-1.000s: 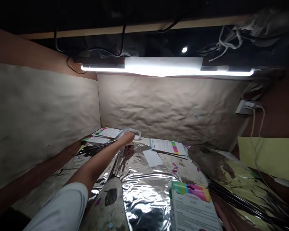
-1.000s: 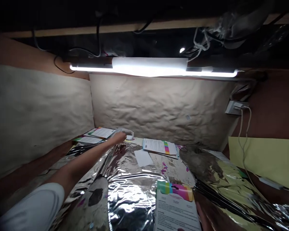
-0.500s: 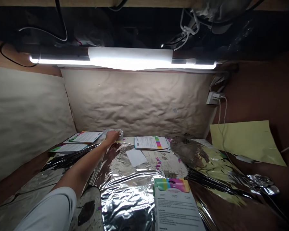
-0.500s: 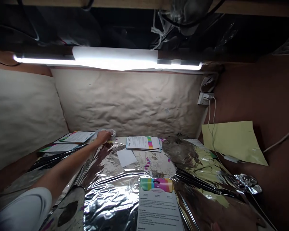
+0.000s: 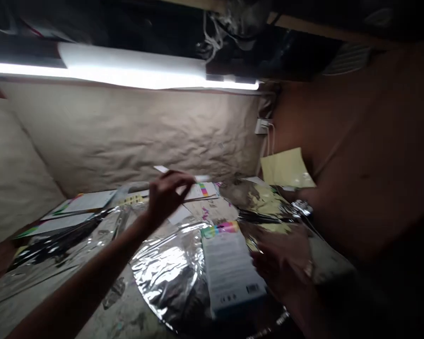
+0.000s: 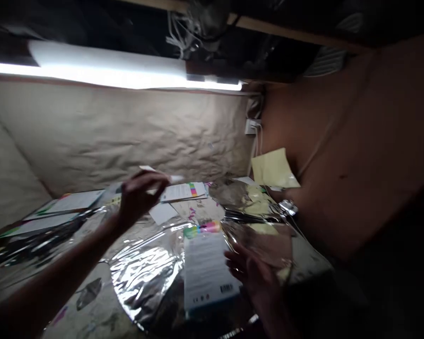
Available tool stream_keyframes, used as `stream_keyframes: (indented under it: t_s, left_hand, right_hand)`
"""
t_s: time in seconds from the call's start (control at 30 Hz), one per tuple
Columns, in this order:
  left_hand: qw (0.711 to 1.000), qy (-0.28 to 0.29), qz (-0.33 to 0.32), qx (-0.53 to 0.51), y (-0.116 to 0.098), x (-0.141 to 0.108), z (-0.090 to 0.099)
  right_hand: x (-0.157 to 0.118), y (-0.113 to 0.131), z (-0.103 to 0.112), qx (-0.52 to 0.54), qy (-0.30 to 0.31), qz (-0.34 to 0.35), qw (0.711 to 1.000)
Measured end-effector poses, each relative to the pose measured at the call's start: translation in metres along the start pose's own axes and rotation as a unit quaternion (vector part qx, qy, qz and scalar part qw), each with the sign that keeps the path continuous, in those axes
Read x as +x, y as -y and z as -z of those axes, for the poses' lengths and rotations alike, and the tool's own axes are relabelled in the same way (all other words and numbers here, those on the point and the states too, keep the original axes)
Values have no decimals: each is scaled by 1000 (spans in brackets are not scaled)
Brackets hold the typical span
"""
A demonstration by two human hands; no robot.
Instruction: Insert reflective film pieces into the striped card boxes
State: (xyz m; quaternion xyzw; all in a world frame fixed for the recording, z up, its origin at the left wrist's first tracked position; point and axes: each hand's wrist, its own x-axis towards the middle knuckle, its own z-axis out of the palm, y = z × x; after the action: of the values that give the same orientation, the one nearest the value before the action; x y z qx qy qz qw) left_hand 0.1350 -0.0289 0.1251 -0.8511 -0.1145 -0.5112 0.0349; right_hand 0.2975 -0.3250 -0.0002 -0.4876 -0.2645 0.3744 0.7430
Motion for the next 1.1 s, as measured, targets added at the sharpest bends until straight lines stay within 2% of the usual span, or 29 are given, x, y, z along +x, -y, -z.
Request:
stream_keyframes:
  t_s: [0.07, 0.13, 0.17, 0.23, 0.3, 0.37, 0.43, 0.5, 0.57, 0.67, 0.77, 0.9, 0.97, 1.03, 1.1]
  left_hand:
    - [987, 67, -134, -55, -75, -30, -15]
    - [974, 108, -185, -81, -137, -61, -27]
    - [971, 128, -181, -86, -159, -75, -31]
    - [966, 172, -163, -102, -182, -96, -37]
    - [961, 208, -144, -110, -182, -110, -37]
    - [963, 225, -117, -93, -168, -120, -32]
    - [966, 242, -70, -54, -150, -129, -27]
    - [959, 281, -32, -26, -136, -137, -25]
    - [944, 330, -19, -13, -131, -144, -24]
    - [930, 368, -23, -7, -134, -152, -26]
    - [927, 375, -24, -10, -140, -154, -29]
    - [928, 371, -18, -26, -140, -152, -33]
    - [928, 371, -11, -36, -139, -150, -34]
    - [926, 374, 1, -49, -139, -150, -35]
    - [925, 376, 18, -60, -140, -152, -36]
  right_hand:
    - [-1, 5, -24, 72, 50, -23, 996]
    - [-3, 9, -39, 80, 48, -18, 995]
    - [-4, 10, -41, 71, 30, -14, 997]
    - [-7, 13, -32, 46, -22, -16, 999]
    - [-5, 17, -5, 10, -61, -26, 998]
    - [3, 26, 32, -50, -93, -34, 994]
    - [15, 38, 70, -113, -102, -38, 988]
    - [30, 52, 100, -166, -89, -46, 981]
    - [46, 64, 120, -214, -74, -50, 973]
    - [68, 78, 134, -297, -46, -28, 953]
    - [89, 88, 139, -382, -46, -3, 923]
    - [104, 85, 130, -435, -110, 27, 893]
    - [99, 73, 111, -462, -148, 63, 872]
    - [84, 55, 83, -514, -141, 85, 842]
    - [64, 35, 50, -585, -46, 46, 809]
